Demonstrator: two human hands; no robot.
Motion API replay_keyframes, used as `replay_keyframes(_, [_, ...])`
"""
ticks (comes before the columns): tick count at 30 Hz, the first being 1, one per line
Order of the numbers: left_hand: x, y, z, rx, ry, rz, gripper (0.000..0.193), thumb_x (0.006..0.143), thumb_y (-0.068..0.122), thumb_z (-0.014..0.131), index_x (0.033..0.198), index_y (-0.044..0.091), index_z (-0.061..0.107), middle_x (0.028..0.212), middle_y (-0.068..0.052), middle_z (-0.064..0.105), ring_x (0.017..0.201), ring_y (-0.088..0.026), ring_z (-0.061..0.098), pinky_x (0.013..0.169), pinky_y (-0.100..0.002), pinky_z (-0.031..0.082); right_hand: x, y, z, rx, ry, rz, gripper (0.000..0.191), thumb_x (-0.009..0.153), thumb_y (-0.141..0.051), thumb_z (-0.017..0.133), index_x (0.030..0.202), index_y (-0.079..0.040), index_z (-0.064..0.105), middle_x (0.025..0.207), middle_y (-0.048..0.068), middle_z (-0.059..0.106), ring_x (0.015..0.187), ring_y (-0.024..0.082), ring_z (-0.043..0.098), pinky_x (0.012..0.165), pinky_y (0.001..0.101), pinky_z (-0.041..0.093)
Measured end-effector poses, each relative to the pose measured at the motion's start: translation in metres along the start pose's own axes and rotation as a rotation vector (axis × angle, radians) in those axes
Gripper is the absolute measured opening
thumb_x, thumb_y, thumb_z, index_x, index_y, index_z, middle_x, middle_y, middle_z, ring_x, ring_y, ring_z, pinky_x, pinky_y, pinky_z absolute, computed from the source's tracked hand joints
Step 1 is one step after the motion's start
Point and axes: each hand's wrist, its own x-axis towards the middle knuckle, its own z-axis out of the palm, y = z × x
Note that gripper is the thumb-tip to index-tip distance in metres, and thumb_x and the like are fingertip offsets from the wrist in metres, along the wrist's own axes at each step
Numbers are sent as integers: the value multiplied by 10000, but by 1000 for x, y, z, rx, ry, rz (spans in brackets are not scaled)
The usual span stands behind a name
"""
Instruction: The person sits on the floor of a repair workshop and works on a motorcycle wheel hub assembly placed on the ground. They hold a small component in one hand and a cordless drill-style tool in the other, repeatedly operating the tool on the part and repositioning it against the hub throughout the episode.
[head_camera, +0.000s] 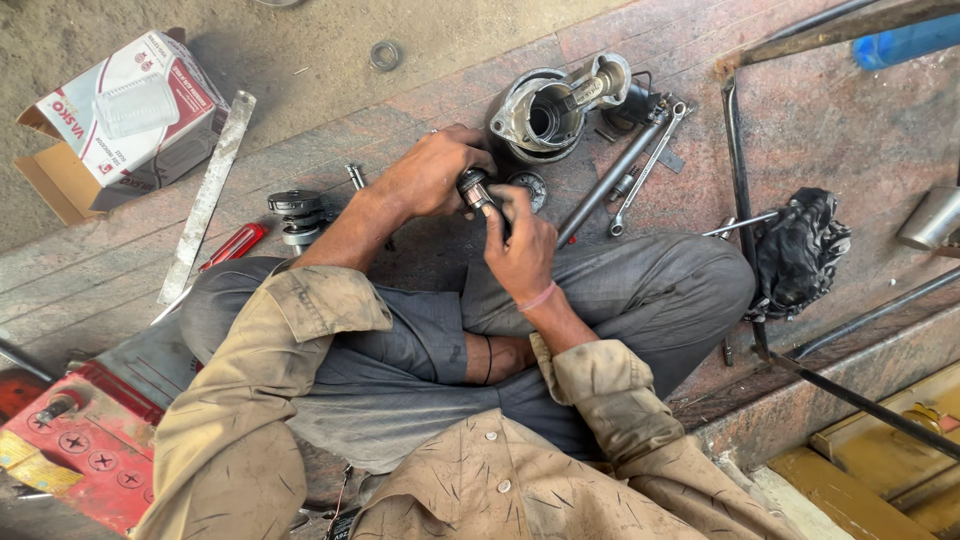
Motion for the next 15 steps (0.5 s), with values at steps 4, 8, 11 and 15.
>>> replay_keyframes(4, [0, 2, -1, 14, 37, 36, 577, 493, 157, 931, 1029, 34, 754, 1094, -162, 699, 1086, -416, 642, 908, -500, 535, 6, -6, -9, -21, -39, 14, 137, 999, -142, 662, 1045, -46, 576, 699, 142, 654, 611, 369, 659, 552, 469, 438])
replay_keyframes(8, [1, 5, -1, 1, 3, -12, 560, 522, 152, 933, 1041, 39, 756, 1090, -154, 700, 1082, -406, 648, 908, -496, 536, 8, -10, -15, -153, -89, -2, 109, 997, -144, 667, 998, -66, 590, 620, 150, 615, 578, 382, 650, 546, 489, 426])
replay_keyframes(11, [2, 6, -2, -5, -11, -25, 561, 521, 141, 929, 1044, 38, 755, 1102, -152, 701, 1087, -402, 650, 911, -494, 538, 6, -12, -19, -188, -102, -18, 107, 1001, -146, 661, 997, -66, 590, 620, 158, 619, 588, 397, 649, 541, 503, 421])
replay_keyframes(15, [3, 6, -1, 15, -12, -24, 584, 503, 152, 934, 1043, 30, 750, 1099, -157, 699, 1092, -399, 648, 932, -496, 534, 4, -10, -17, -189, -136, 37, 111, 998, -136, 647, 1008, -56, 571, 591, 149, 618, 553, 378, 658, 529, 504, 425])
